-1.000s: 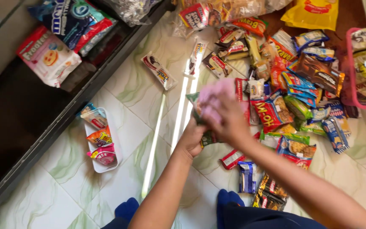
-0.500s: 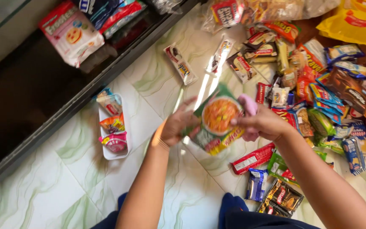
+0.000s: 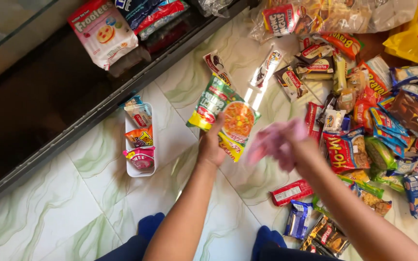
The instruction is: Clean and stock items on a display shelf in a small grocery store.
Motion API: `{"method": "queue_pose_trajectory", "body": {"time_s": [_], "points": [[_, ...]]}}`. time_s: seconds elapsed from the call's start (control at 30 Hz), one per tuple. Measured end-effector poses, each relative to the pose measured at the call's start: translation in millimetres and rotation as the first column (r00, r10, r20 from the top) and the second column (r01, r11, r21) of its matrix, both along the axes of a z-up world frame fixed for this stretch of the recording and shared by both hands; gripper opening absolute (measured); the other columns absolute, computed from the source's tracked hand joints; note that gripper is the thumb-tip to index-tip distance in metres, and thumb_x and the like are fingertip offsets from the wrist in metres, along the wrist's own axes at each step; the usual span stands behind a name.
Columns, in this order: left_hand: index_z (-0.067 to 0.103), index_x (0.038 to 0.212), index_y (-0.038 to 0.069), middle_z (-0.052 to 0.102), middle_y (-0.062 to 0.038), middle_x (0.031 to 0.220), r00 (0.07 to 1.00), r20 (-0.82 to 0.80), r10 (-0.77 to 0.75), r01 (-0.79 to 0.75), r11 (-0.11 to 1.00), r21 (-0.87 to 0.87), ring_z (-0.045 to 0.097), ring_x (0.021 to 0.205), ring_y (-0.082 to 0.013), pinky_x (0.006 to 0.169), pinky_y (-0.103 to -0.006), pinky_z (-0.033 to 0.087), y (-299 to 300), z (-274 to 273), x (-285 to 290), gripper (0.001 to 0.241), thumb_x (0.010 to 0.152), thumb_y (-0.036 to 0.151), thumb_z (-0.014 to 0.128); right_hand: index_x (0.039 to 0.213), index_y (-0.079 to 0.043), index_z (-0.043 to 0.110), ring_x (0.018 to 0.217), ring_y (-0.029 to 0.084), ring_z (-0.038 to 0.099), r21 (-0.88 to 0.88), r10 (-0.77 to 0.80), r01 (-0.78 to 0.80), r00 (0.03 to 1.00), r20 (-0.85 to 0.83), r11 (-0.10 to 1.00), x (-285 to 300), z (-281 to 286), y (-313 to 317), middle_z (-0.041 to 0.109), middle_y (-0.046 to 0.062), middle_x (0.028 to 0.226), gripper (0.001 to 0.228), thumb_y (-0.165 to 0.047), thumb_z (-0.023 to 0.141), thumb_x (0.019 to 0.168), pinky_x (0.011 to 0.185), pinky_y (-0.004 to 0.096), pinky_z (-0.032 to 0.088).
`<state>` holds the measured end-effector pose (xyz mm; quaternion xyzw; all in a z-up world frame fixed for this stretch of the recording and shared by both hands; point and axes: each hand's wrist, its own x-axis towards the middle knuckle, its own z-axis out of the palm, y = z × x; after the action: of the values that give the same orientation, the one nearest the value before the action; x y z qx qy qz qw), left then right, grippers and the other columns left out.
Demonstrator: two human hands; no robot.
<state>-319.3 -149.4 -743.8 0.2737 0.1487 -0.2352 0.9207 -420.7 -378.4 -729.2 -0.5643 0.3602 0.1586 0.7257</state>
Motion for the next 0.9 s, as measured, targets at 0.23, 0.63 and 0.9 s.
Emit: {"method": "queue_pose_trajectory", "body": {"time_s": [0.23, 0.63, 0.9], "points": [[0.051, 0.148, 0.008, 0.062, -0.01, 0.136, 0.964, -0.047, -0.263, 0.247, 0.944, -0.217, 0.062, 0.123, -0.023, 0.104, -0.0394, 0.053, -39, -59, -46, 0.055, 0.103, 0.038, 0.064, 0.149, -0.011, 0.053, 0.145, 0.045, 0.042, -0.851, 0.71, -0.135, 0.626, 0.323, 0.507, 3, -10, 31, 0.054, 0.019, 0.153, 0.057, -0.036, 0.058, 0.098, 0.119, 0.057, 0.026], [0.049, 0.148, 0.004, 0.067, -0.009, 0.134, 0.886, 0.013, -0.463, 0.461, 0.881, -0.11, 0.066, 0.121, -0.0214, 0.103, -0.039, 0.054, -9, -11, -8, 0.076, 0.095, 0.055, 0.065, 0.144, 0.002, 0.059, 0.064, 0.026, 0.041, 0.13, 0.348, -0.359, 0.932, 0.099, 0.924, 31, -14, -23, 0.058, 0.016, 0.088, 0.058, -0.014, 0.083, 0.093, 0.057, 0.04, 0.033], [0.05, 0.144, 0.021, 0.062, 0.004, 0.129, 0.995, -0.004, -0.103, 0.089, 0.834, 0.544, 0.055, 0.121, -0.0051, 0.094, -0.0309, 0.044, -29, -12, -16, 0.066, 0.091, 0.06, 0.054, 0.115, -0.004, 0.062, 0.094, 0.033, 0.068, -0.907, 0.521, 0.114, 0.786, 0.332, 0.405, 41, 70, 43, 0.065, 0.015, 0.108, 0.036, -0.019, 0.084, 0.091, 0.078, 0.039, 0.054]]}}
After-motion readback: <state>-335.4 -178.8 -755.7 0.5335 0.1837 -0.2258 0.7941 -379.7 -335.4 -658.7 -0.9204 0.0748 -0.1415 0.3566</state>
